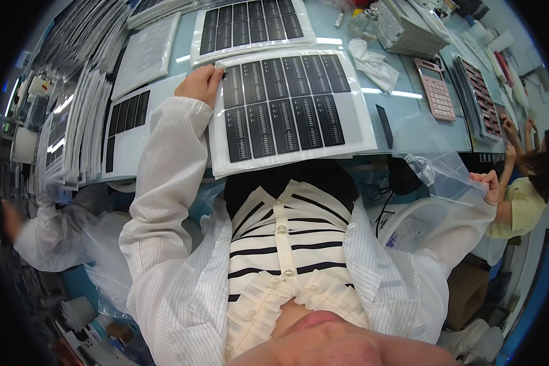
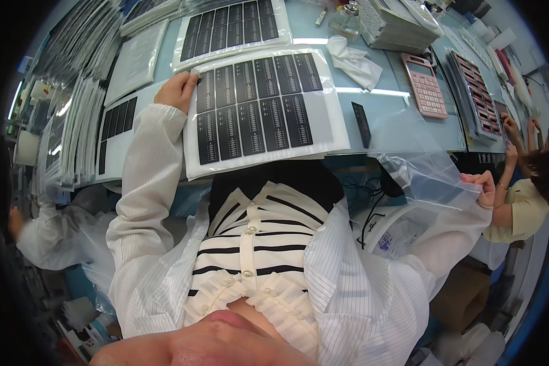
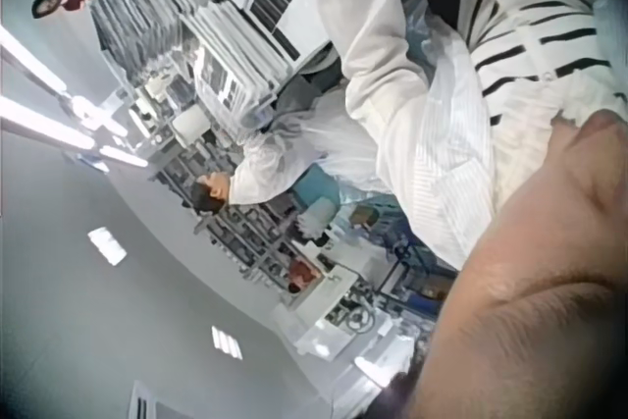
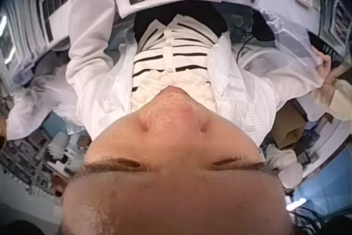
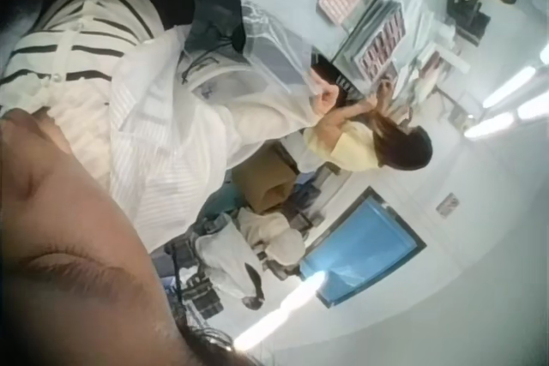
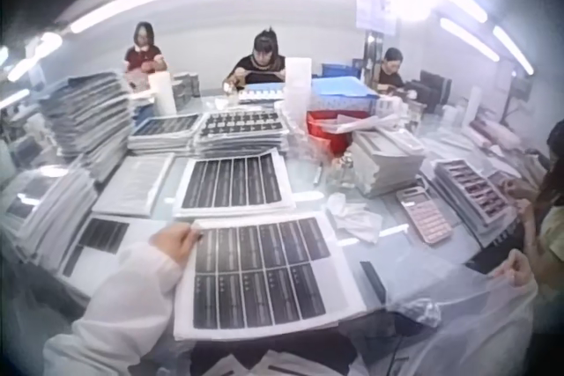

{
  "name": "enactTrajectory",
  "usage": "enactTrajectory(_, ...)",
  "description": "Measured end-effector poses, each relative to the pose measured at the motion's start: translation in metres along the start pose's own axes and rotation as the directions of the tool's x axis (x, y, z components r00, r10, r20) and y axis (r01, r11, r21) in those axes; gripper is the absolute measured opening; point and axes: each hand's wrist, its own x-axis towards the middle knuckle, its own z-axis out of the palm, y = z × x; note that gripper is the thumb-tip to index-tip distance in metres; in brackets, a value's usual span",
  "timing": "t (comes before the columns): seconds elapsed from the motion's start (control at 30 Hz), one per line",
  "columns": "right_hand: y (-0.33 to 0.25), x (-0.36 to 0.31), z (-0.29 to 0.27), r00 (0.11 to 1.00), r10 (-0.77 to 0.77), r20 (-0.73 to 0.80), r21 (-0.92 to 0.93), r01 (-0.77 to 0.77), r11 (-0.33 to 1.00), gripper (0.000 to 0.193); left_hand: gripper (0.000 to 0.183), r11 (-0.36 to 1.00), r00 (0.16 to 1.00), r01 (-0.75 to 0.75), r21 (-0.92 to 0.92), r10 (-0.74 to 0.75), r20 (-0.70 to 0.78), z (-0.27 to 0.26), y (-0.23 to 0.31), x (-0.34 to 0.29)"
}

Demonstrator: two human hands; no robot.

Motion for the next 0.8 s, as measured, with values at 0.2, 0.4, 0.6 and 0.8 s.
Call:
enactTrajectory(0.2,-0.045,0.034,0.006,0.977,-0.203,-0.069,-0.234,0.182,0.955,0.03,0.045,0.995,0.997,0.06,-0.079,-0.056,0.05,-0.005,0.005,0.0)
enactTrajectory(0.4,-0.113,0.095,0.058,0.816,-0.31,-0.487,-0.113,0.293,0.949,0.037,0.041,0.989,0.994,-0.013,-0.147,-0.004,-0.113,-0.017,-0.007,-0.006)
enactTrajectory(0.6,-0.187,0.126,0.097,0.842,-0.532,-0.088,-0.696,0.33,0.638,0.037,0.024,0.777,0.937,-0.313,-0.546,0.345,-0.047,-0.066,0.029,-0.054)
enactTrajectory(0.8,-0.192,0.206,0.152,0.723,-0.667,-0.179,-0.705,0.378,0.6,0.038,0.014,0.599,0.784,-0.355,-0.718,0.609,0.12,-0.083,0.092,-0.107)
